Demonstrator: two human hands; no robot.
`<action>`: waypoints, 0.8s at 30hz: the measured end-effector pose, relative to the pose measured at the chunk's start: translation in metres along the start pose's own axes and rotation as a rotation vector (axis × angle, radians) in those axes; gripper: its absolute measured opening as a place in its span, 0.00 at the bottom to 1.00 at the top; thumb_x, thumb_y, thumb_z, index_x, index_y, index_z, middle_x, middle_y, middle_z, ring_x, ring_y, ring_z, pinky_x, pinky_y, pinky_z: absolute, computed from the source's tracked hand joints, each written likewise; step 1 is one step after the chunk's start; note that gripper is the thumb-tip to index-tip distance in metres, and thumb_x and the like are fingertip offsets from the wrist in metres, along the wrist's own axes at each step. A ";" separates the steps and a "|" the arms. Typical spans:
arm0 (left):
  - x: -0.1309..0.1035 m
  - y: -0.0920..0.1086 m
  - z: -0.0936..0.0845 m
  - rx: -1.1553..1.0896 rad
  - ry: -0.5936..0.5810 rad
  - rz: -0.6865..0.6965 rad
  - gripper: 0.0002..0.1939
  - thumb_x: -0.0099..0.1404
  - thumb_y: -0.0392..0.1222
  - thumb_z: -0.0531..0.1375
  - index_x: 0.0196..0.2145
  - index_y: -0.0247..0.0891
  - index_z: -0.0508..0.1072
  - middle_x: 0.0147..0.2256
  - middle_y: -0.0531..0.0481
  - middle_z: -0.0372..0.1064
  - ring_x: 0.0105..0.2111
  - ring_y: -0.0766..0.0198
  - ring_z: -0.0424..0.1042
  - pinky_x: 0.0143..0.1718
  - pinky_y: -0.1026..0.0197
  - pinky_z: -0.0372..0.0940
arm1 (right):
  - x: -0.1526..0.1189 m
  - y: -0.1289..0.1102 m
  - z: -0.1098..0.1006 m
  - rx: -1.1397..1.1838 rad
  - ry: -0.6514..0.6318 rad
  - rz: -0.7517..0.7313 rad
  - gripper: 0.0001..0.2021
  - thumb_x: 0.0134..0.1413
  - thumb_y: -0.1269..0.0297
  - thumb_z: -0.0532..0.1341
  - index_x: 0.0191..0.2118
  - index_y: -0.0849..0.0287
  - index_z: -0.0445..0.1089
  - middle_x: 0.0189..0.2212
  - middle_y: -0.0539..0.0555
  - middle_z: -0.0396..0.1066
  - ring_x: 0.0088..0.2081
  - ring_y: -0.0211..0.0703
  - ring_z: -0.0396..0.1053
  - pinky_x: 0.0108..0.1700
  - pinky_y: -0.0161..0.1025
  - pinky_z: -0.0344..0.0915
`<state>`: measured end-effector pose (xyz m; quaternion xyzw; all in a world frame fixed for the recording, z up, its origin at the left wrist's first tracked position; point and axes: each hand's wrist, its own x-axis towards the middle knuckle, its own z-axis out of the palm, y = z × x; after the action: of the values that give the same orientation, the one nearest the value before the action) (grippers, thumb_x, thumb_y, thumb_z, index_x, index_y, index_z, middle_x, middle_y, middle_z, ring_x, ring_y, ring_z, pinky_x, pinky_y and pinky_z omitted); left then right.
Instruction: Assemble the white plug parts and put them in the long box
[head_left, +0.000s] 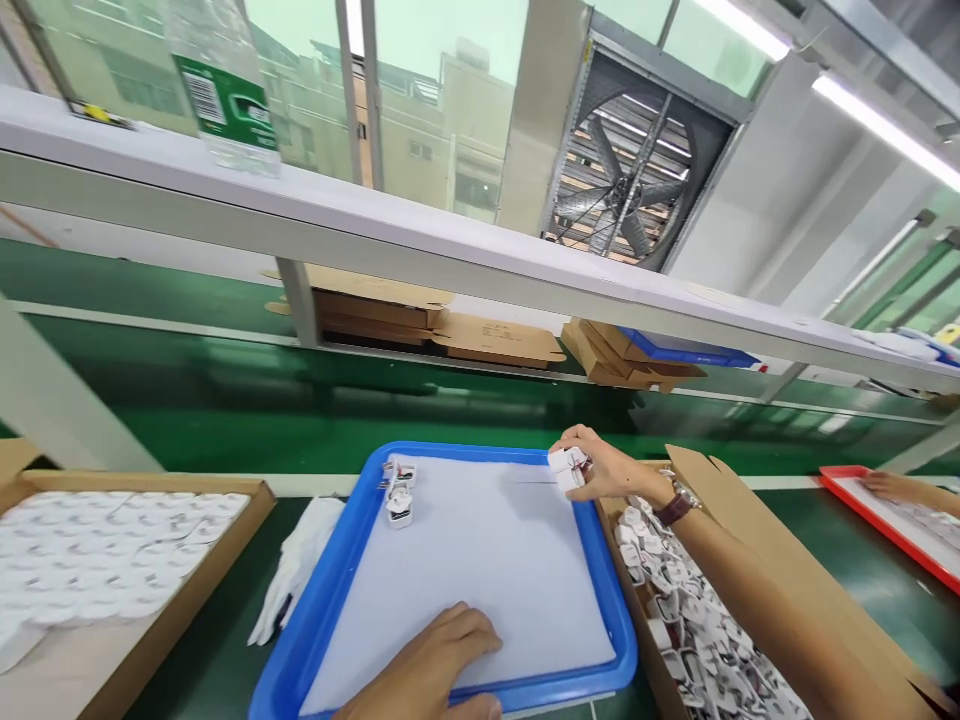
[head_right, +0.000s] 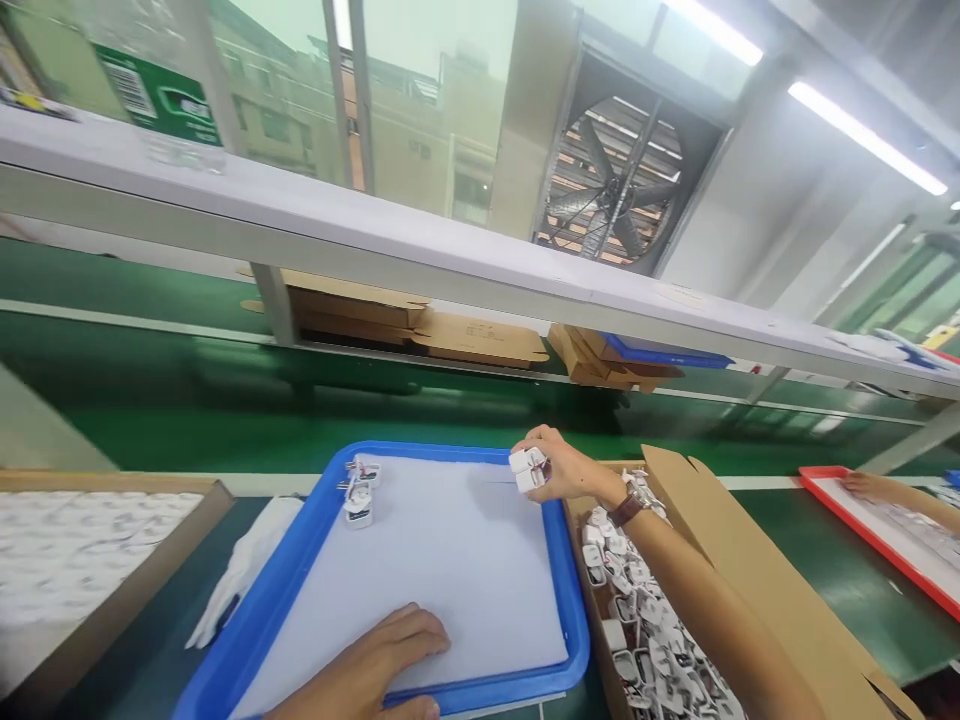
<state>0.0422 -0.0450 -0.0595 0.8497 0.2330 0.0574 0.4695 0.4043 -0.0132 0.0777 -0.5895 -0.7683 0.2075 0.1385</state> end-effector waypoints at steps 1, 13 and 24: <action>0.000 0.004 -0.002 0.003 -0.015 0.010 0.24 0.66 0.51 0.66 0.59 0.51 0.75 0.62 0.50 0.69 0.65 0.48 0.62 0.69 0.51 0.56 | 0.017 -0.010 0.010 0.008 -0.028 -0.048 0.30 0.44 0.66 0.74 0.55 0.51 0.69 0.54 0.55 0.58 0.56 0.54 0.64 0.59 0.49 0.66; 0.006 0.009 -0.014 -0.027 -0.089 0.070 0.24 0.69 0.53 0.65 0.61 0.50 0.74 0.60 0.46 0.72 0.63 0.47 0.66 0.70 0.48 0.50 | 0.171 -0.106 0.127 -0.179 -0.365 -0.288 0.37 0.38 0.75 0.75 0.59 0.56 0.70 0.53 0.60 0.66 0.56 0.63 0.64 0.51 0.54 0.71; 0.001 0.017 -0.005 0.065 0.025 0.062 0.22 0.68 0.50 0.65 0.58 0.47 0.76 0.59 0.46 0.72 0.61 0.46 0.66 0.66 0.49 0.60 | 0.047 -0.021 0.006 -0.197 -0.102 0.005 0.38 0.56 0.60 0.72 0.69 0.53 0.59 0.69 0.62 0.58 0.68 0.60 0.58 0.67 0.57 0.58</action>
<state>0.0477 -0.0481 -0.0424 0.8705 0.2142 0.0749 0.4367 0.3711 0.0262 0.0816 -0.5906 -0.7897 0.1611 0.0401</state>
